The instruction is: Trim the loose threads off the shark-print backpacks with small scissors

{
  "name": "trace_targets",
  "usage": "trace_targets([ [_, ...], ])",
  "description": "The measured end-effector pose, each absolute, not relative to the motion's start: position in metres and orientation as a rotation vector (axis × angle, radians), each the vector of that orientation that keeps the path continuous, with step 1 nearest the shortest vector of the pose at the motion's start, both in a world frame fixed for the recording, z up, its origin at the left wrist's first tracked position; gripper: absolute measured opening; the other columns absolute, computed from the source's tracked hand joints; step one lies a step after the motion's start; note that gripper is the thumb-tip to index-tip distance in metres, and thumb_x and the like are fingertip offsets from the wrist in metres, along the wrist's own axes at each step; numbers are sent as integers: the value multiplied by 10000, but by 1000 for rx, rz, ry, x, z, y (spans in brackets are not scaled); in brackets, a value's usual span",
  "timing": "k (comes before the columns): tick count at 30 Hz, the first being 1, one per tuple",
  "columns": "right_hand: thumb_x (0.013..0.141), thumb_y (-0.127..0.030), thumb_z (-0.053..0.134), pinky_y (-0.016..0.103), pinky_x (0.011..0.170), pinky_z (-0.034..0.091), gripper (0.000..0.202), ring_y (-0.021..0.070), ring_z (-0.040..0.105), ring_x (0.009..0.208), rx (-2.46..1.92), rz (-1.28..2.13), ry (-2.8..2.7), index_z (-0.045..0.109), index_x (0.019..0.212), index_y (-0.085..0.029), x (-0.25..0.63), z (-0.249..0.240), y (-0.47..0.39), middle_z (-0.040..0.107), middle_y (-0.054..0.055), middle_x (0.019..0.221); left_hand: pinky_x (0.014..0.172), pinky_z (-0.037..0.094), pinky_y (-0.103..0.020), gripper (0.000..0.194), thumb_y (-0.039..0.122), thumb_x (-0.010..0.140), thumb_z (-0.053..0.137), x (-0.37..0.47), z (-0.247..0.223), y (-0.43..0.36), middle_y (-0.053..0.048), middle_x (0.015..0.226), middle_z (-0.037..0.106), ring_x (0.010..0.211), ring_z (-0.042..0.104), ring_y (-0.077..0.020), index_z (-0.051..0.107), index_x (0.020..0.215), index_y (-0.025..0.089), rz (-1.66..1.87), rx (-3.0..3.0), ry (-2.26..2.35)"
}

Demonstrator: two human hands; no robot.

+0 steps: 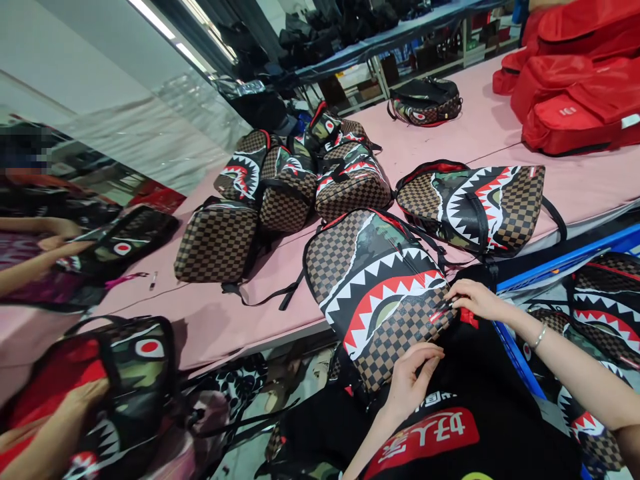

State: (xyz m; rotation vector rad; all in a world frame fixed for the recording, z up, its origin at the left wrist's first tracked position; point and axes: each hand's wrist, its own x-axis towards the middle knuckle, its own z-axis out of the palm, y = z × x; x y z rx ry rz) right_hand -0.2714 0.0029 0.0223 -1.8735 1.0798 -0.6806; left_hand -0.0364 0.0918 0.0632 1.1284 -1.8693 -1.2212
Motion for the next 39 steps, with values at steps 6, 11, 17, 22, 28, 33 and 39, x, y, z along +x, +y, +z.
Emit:
trace_targets([
  [6, 775, -295, 527, 272, 731, 427, 191, 176, 573, 809, -1745, -471, 1172, 609, 864, -148, -302, 21, -16, 631, 47, 886, 816, 473, -254, 191, 207, 862, 461, -36, 63, 92, -59, 913, 652, 892, 593, -142, 647, 855, 167, -1257, 1137, -1840],
  [11, 770, -307, 511, 262, 700, 420, 224, 161, 564, 763, -1745, -384, 1121, 615, 872, -137, -301, 20, -21, 627, 43, 855, 803, 478, -249, 188, 222, 859, 472, -37, 65, 92, -54, 900, 658, 874, 600, -138, 651, 846, 168, -1249, 1159, -1837],
  [17, 764, -297, 519, 258, 686, 410, 200, 154, 549, 740, -1777, -357, 1065, 619, 840, -141, -293, 23, -27, 623, 35, 826, 801, 482, -259, 202, 237, 863, 462, -37, 66, 93, -60, 901, 658, 872, 602, -145, 650, 839, 168, -1253, 1175, -1822],
  [22, 766, -295, 524, 253, 683, 403, 184, 150, 541, 739, -1811, -373, 1075, 615, 815, -142, -292, 22, -29, 619, 30, 817, 797, 486, -263, 205, 241, 865, 455, -35, 65, 93, -64, 903, 657, 877, 601, -150, 646, 847, 169, -1247, 1161, -1824],
  [28, 778, -312, 524, 258, 701, 408, 211, 159, 557, 765, -1825, -365, 1083, 622, 853, -142, -297, 27, -29, 629, 41, 854, 811, 482, -257, 198, 235, 864, 461, -35, 65, 93, -58, 908, 656, 882, 601, -145, 646, 845, 168, -1255, 1182, -1814],
  [33, 782, -286, 532, 251, 707, 405, 180, 154, 562, 774, -1866, -352, 1046, 625, 846, -146, -289, 30, -28, 630, 32, 852, 792, 491, -266, 203, 235, 868, 450, -36, 63, 92, -63, 901, 659, 871, 601, -147, 642, 852, 170, -1235, 1140, -1820],
  [39, 792, -255, 531, 241, 701, 403, 144, 147, 562, 762, -1952, -343, 1001, 626, 826, -152, -275, 32, -27, 631, 27, 833, 800, 484, -271, 223, 255, 875, 436, -33, 62, 93, -72, 908, 655, 879, 597, -150, 638, 852, 162, -1262, 1178, -1797],
])
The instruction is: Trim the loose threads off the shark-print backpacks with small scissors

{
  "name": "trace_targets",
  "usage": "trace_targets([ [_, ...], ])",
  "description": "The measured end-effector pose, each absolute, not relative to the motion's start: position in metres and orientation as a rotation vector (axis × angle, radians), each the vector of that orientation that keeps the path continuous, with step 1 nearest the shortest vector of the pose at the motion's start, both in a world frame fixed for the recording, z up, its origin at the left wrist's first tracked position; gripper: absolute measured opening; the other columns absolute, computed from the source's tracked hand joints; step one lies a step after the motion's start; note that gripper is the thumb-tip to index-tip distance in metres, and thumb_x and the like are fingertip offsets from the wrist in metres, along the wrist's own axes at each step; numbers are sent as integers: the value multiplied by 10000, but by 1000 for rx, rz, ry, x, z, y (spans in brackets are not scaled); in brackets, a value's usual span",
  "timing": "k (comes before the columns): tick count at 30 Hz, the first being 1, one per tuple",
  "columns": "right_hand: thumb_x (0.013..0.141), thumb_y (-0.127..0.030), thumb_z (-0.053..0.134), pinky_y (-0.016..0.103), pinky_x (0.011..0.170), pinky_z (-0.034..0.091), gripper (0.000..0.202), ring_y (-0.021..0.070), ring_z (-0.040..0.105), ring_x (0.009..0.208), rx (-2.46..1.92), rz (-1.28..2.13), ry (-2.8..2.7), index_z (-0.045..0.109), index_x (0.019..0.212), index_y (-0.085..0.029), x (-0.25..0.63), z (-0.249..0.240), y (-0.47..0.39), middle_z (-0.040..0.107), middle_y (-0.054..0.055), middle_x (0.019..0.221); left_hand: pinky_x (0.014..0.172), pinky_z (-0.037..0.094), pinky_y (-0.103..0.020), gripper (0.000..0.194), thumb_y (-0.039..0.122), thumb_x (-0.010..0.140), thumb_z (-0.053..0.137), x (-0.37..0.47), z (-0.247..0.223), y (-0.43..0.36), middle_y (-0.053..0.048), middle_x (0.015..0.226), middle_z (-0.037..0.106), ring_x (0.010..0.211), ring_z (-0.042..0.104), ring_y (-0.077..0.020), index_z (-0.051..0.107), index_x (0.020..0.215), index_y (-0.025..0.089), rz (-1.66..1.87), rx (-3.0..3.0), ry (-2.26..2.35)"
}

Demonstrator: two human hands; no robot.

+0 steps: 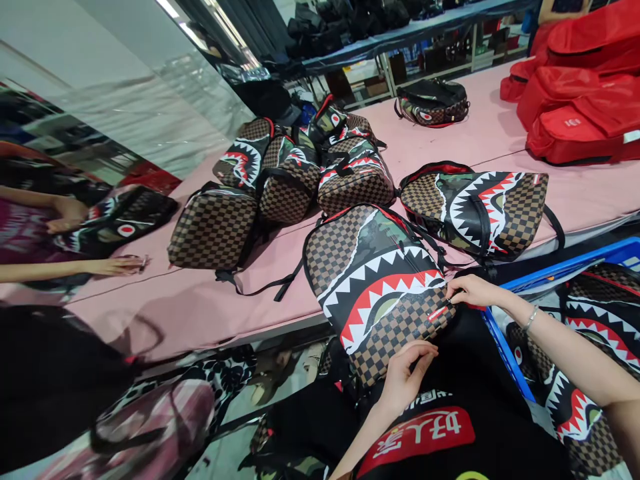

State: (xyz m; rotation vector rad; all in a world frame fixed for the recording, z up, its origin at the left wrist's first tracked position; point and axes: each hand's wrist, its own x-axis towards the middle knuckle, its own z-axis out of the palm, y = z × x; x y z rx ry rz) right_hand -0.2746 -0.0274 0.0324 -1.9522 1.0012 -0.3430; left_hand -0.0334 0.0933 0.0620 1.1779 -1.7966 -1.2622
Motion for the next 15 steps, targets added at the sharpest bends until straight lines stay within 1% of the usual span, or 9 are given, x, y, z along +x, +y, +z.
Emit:
trace_targets([
  [8, 760, -201, 571, 260, 733, 369, 78, 166, 539, 798, -2126, -320, 1003, 622, 818, -199, -258, 38, -28, 628, 10, 830, 798, 473, -253, 185, 236, 863, 465, -33, 61, 93, -55, 896, 654, 875, 594, -138, 636, 847, 165, -1269, 1167, -1774],
  [15, 787, -219, 552, 258, 739, 368, 64, 164, 542, 811, -2164, -307, 1021, 604, 812, -191, -255, 44, -24, 622, 14, 834, 793, 477, -255, 175, 228, 859, 470, -32, 61, 94, -56, 899, 653, 874, 595, -141, 634, 850, 168, -1267, 1166, -1753],
])
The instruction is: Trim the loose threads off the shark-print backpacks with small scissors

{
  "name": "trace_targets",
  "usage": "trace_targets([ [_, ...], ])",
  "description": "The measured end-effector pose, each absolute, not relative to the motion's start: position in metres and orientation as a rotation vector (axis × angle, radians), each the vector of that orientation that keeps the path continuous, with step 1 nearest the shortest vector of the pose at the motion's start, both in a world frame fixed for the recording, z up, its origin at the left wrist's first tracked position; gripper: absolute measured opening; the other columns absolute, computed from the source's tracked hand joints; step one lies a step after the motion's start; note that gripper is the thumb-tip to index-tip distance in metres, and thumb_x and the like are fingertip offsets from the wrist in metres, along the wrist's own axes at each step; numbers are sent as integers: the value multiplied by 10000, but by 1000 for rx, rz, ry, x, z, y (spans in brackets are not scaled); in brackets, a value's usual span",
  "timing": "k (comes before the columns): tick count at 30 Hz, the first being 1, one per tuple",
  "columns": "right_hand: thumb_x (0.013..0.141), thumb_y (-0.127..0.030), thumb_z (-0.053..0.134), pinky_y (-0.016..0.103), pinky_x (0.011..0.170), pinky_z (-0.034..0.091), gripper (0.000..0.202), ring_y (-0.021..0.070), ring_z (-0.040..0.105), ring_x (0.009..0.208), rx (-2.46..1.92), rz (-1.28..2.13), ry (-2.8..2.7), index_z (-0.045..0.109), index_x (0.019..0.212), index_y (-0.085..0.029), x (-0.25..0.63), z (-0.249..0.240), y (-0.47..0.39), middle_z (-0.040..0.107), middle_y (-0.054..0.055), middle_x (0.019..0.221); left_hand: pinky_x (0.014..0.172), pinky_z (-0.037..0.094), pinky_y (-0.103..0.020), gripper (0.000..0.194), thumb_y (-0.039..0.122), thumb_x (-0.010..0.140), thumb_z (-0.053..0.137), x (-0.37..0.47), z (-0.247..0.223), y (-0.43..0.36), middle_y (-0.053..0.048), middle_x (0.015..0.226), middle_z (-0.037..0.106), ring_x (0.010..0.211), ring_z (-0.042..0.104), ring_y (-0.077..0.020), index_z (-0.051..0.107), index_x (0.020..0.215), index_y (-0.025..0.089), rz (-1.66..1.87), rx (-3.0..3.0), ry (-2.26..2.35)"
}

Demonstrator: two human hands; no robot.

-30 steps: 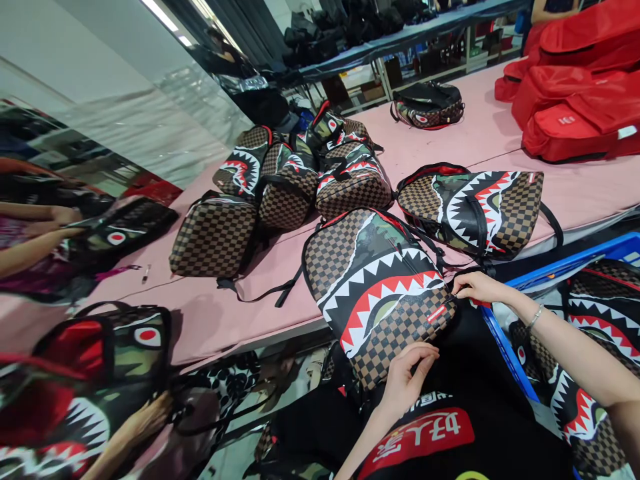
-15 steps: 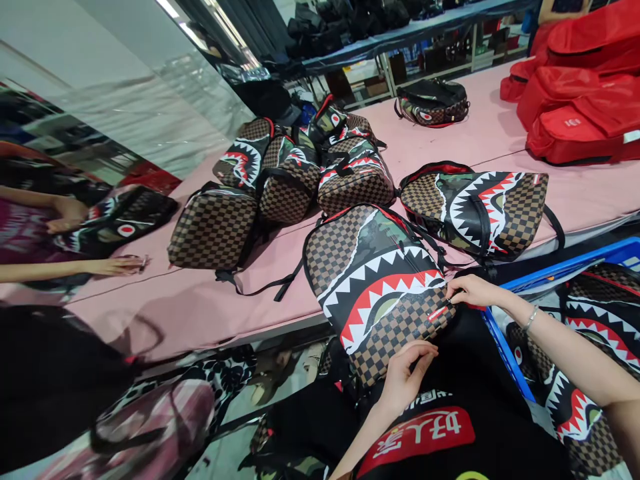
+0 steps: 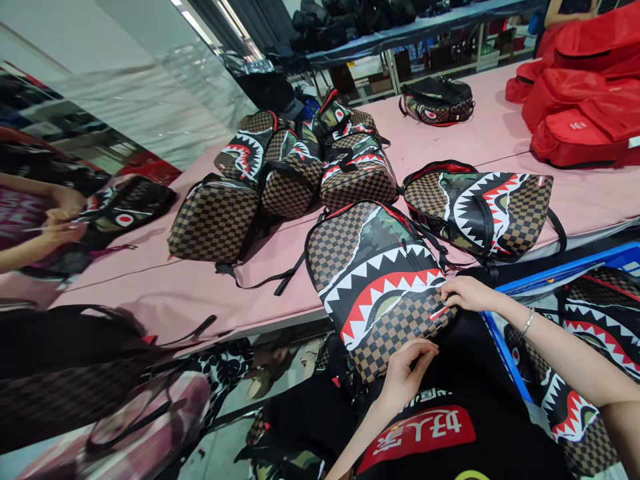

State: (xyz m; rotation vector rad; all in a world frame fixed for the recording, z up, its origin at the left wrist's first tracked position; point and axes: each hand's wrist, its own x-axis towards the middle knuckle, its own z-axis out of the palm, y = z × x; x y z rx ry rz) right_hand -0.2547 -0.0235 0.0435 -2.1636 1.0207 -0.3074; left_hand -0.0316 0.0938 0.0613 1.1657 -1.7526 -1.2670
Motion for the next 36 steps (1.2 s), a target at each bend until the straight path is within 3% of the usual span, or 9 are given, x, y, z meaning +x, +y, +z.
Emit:
trace_targets([
  [21, 775, -181, 543, 244, 684, 349, 46, 163, 539, 778, -2153, -222, 1175, 589, 778, -182, -241, 60, -9, 619, 9, 810, 791, 473, -239, 142, 183, 847, 489, -27, 55, 98, -55, 892, 648, 866, 592, -128, 629, 860, 159, -1208, 1123, -1759],
  [33, 820, -261, 494, 286, 759, 391, 127, 179, 535, 849, -2128, -380, 1231, 593, 834, -183, -246, 56, 5, 608, 39, 859, 763, 473, -219, 143, 201, 847, 493, -26, 53, 98, -49, 866, 652, 838, 598, -119, 632, 848, 163, -1199, 1111, -1755],
  [36, 834, -345, 480, 309, 798, 422, 212, 186, 551, 872, -1870, -570, 1227, 594, 886, -175, -252, 47, 7, 611, 57, 912, 746, 477, -221, 137, 200, 843, 495, -26, 53, 99, -55, 860, 655, 830, 602, -124, 624, 822, 161, -1161, 1075, -1771],
])
